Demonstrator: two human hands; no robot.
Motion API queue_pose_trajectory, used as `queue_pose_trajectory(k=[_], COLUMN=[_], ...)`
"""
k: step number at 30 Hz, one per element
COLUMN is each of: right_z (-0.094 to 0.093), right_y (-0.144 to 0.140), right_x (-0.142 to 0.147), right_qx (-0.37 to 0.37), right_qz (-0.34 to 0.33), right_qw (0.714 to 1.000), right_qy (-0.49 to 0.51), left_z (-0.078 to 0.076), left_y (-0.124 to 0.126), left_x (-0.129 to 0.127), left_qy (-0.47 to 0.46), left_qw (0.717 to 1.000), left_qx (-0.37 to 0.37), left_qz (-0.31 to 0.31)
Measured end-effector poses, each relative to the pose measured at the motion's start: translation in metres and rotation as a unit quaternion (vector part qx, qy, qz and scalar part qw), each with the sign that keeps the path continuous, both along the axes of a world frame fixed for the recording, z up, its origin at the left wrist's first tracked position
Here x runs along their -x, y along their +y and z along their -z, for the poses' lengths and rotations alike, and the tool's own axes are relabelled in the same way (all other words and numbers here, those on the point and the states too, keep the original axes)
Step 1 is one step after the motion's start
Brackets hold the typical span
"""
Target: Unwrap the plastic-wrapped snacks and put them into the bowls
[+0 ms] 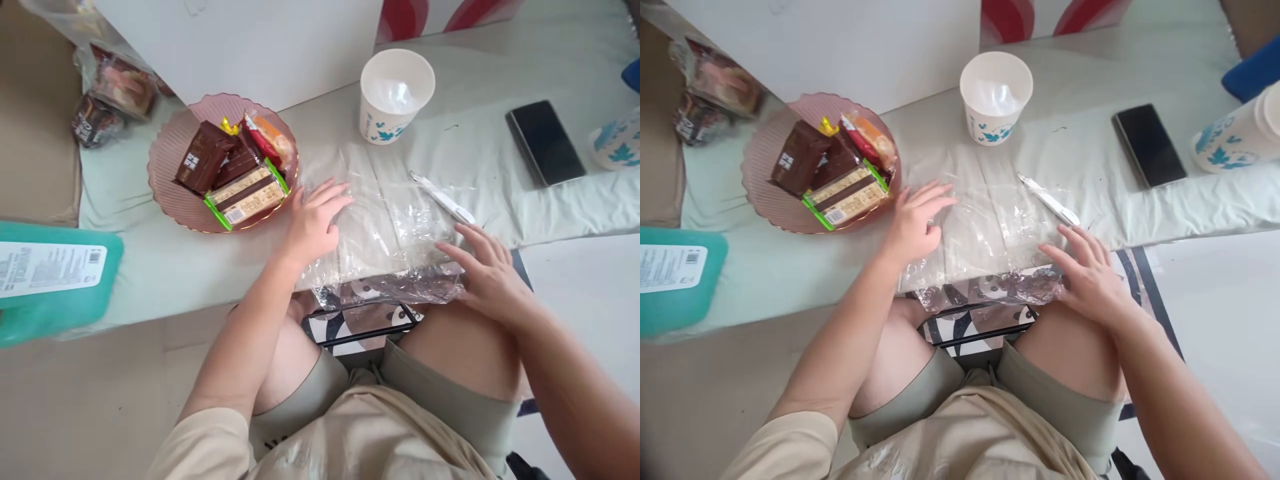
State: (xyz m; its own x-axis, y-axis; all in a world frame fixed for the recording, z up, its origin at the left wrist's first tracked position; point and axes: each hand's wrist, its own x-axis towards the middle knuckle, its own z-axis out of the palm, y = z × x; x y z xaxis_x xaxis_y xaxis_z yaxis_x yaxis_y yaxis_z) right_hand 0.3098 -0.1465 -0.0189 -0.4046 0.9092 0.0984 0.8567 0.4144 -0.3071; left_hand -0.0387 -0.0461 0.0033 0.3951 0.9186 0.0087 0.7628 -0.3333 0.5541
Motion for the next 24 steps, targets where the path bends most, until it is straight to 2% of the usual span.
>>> queue_pose_trajectory(k=[4,7,9,12,14,16,18,20,24], right_z=[-0.011,-0.027,-0.033,-0.031,-0.023,-0.015,-0.008,-0.005,-0.014], right_y=[0.012,0.029,0.045,0.076,0.095,0.11,0.116,0.118,0.114], right_x=[0.02,0.033,0.042,0.062,0.075,0.084,0.088,0.09,0.09], right_qx=[-0.014,0.02,0.054,0.049,0.044,0.037,0.024,0.024,0.021], right_qz=[-0.01,0.002,0.05,0.186,0.257,0.287,0.298,0.301,0.289], right_qw=[0.998,0.976,0.942,0.871,0.812,0.783,0.779,0.783,0.804], right_qy=[0.068,0.215,0.326,0.453,0.522,0.55,0.551,0.544,0.519], left_z=[0.002,0.003,0.002,0.0,-0.003,-0.006,-0.009,-0.01,-0.006], left_y=[0.0,0.0,0.0,-0.002,-0.008,-0.016,-0.026,-0.034,-0.037], left_x=[0.0,0.004,0.007,0.011,0.011,0.009,0.006,0.003,-0.001], left_qy=[-0.014,-0.04,-0.087,-0.157,-0.152,-0.089,0.005,0.082,0.113], left_qw=[1.0,0.999,0.996,0.985,0.984,0.987,0.987,0.983,0.98], left_qx=[-0.008,-0.024,-0.035,-0.047,-0.057,-0.063,-0.051,-0.034,-0.04], left_qz=[-0.017,-0.017,0.004,0.045,0.078,0.119,0.154,0.159,0.157])
